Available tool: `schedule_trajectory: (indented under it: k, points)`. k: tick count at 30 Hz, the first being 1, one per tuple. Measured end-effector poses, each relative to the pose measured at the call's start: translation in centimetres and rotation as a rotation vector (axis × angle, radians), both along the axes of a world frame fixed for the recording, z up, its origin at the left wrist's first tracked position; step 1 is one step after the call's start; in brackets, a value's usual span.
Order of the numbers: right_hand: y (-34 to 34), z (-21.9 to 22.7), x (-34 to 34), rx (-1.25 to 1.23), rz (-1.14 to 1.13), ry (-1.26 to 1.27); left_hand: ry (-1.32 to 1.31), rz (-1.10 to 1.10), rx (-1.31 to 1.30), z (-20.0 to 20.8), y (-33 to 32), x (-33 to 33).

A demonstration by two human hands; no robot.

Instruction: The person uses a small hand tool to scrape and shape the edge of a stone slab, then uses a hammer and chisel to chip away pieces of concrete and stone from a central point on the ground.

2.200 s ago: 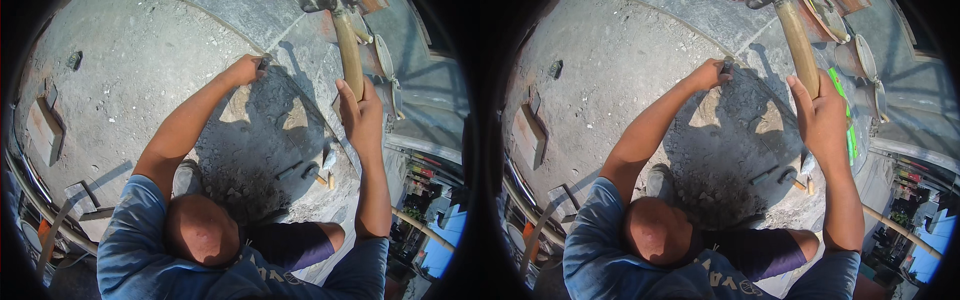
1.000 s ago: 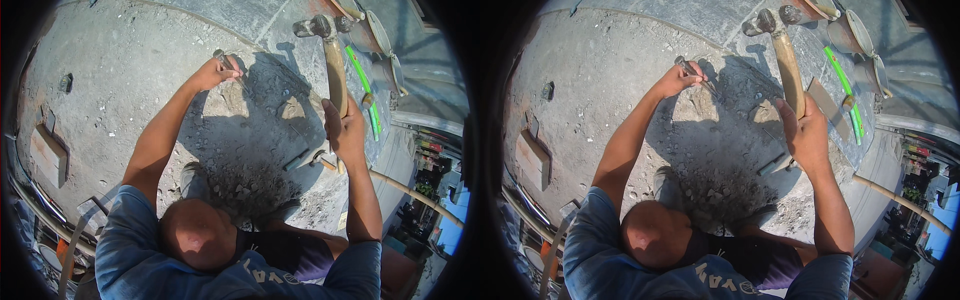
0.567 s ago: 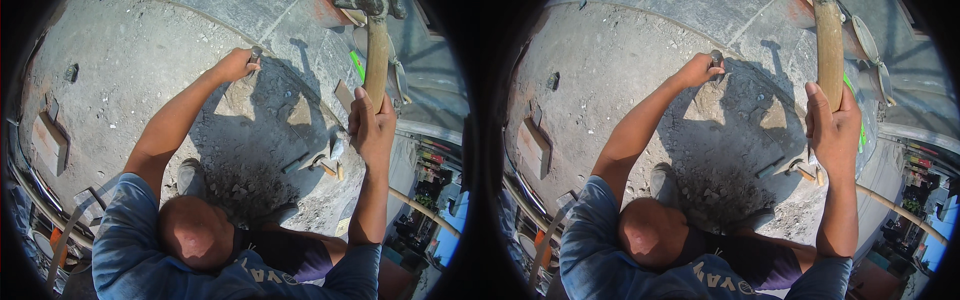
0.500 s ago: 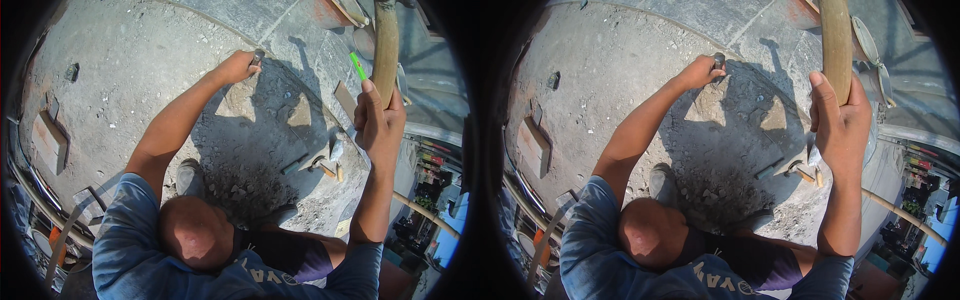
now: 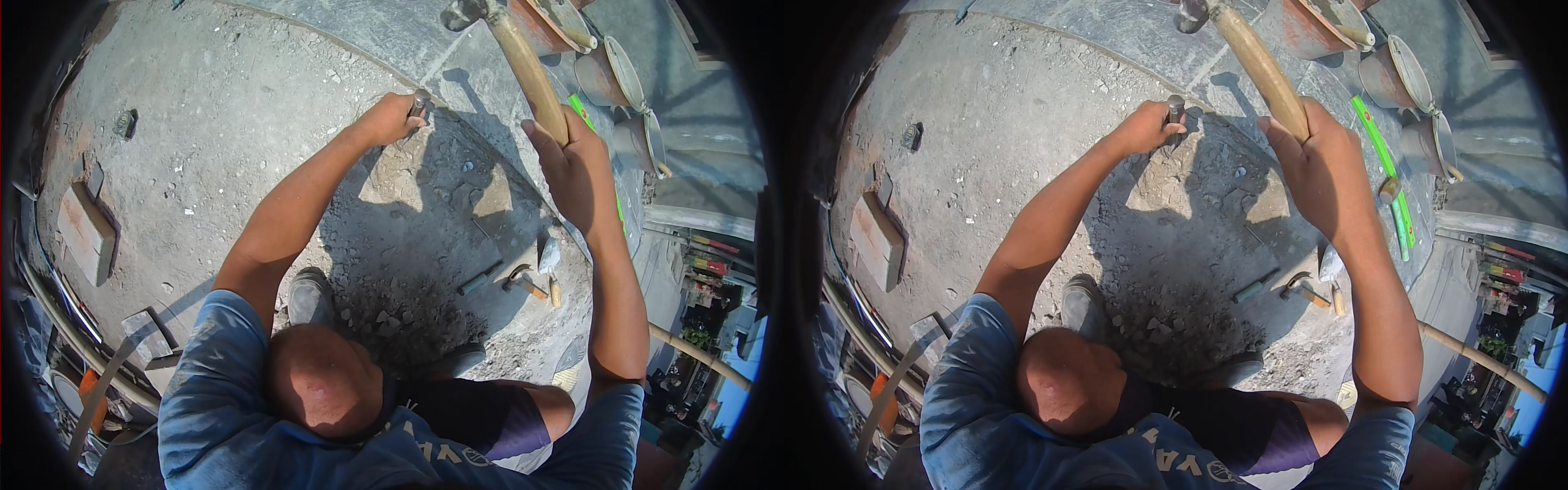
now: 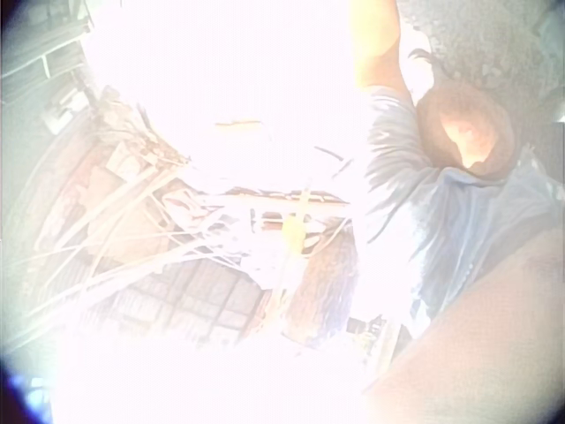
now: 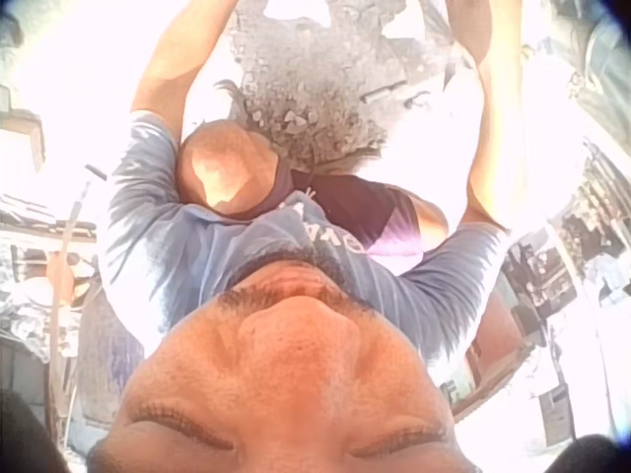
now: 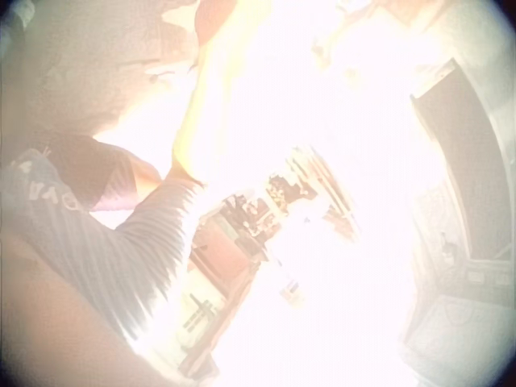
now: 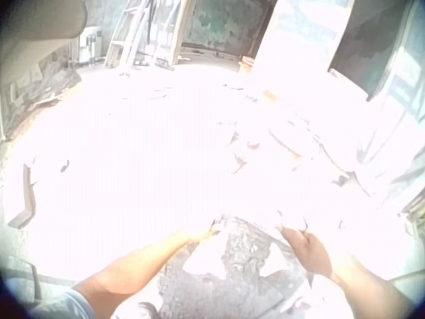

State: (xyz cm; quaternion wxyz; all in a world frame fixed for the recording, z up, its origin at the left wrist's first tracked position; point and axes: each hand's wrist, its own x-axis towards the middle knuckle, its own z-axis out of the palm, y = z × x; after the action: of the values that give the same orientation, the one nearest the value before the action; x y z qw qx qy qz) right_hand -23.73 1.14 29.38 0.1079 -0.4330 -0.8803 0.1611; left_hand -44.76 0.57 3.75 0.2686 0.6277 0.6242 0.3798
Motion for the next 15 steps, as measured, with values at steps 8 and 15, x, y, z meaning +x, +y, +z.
schedule_trajectory:
  k: [8, 15]
  points:
    - [-0.8, -3.5, -1.6, -0.243, -0.08, 0.98, -0.013, 0.031, -0.08, 1.3, 0.0, -0.3]
    - [0.4, -2.4, 2.4, 0.095, 0.103, -0.145, -0.115, 0.047, -0.048, -0.7, 0.5, -0.8]
